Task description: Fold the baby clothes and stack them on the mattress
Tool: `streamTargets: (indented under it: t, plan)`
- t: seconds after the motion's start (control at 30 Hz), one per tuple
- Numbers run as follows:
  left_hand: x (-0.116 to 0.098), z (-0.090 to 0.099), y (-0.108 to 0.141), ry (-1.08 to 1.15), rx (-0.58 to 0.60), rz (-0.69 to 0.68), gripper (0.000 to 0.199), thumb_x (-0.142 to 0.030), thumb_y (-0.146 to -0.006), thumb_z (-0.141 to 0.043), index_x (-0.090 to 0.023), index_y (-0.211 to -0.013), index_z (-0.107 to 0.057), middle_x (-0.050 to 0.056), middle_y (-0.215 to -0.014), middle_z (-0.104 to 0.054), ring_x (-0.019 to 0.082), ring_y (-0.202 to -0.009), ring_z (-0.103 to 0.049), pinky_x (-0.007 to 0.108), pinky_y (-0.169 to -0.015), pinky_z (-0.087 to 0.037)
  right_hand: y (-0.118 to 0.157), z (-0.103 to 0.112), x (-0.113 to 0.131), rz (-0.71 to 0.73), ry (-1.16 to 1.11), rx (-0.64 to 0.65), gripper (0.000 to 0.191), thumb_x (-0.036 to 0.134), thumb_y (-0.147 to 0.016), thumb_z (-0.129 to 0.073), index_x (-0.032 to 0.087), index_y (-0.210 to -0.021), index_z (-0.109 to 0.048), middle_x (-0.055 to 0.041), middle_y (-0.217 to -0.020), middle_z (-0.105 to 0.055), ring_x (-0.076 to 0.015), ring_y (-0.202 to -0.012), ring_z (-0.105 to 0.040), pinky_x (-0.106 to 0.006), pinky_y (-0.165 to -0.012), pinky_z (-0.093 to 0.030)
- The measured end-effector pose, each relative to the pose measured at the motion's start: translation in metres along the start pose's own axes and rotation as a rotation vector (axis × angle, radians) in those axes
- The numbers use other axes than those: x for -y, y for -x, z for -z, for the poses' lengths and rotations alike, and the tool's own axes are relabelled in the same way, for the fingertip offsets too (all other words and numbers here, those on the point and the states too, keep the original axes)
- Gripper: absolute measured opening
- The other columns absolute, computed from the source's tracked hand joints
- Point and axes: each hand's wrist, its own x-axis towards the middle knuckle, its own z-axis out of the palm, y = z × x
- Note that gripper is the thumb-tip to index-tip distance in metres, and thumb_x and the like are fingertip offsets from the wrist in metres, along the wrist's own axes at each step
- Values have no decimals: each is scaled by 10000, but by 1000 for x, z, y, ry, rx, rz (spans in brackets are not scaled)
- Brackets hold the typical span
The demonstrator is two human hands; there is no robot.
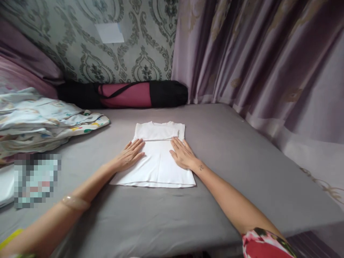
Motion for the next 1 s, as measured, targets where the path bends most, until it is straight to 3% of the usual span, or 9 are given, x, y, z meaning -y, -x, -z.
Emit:
streamTargets:
  t: [0.2, 0.4, 0.53, 0.7, 0.83, 1.0]
  plan:
    - [4, 0, 17, 25, 29, -6, 719, -585, -967, -140, -129, -1513, -241, 113, -1589, -159, 237, -1474, -100, 436, -1194, -103, 19, 1, 4, 31, 5, 13, 608, 417, -995, -226, 103, -1516, -237, -128, -1584, -160, -228, -1465, -109, -463, -1198, -70]
    - [13, 6, 66, 29, 64, -44, 661, -551, -981, -188, -196, -1537, -153, 61, -1595, -128, 221, -1473, -120, 417, -1194, -106, 74, 15, 11, 103, -62, 120, 565, 432, -1008, -250, 205, -1526, -231, -82, -1595, -121, -221, -1466, -83, -481, -1194, -112]
    - [27, 13, 92, 37, 106, -19, 584, -522, -990, -229, -286, -1523, -200, 22, -1592, -161, 236, -1467, -151, 451, -1186, -145, 104, 23, 16, 116, -86, 137, 517, 390, -1008, -295, 262, -1509, -281, -58, -1589, -166, -235, -1458, -140, -498, -1182, -177]
    - [34, 22, 118, 15, 54, -11, 510, -495, -981, -326, -298, -1445, -404, 51, -1560, -294, 265, -1434, -268, 472, -1155, -253, 137, 23, 13, 148, -97, 60, 499, 337, -994, -389, 297, -1487, -327, -39, -1554, -296, -221, -1431, -254, -492, -1169, -250]
    - [20, 30, 129, 34, -58, -151, 465, -428, -970, -416, -275, -1409, -445, 68, -1506, -403, 253, -1382, -375, 492, -1159, -257, 151, 24, 4, 189, -83, -32, 417, 283, -975, -452, 272, -1390, -486, -49, -1463, -464, -212, -1361, -401, -452, -1136, -353]
    - [5, 33, 127, 129, -42, -282, 403, -363, -955, -483, -247, -1340, -508, 63, -1361, -564, 204, -1252, -525, 344, -1047, -453, 148, 30, 2, 309, -34, -131, 323, 189, -955, -480, 223, -1257, -589, -67, -1280, -617, -209, -1226, -542, -434, -1111, -403]
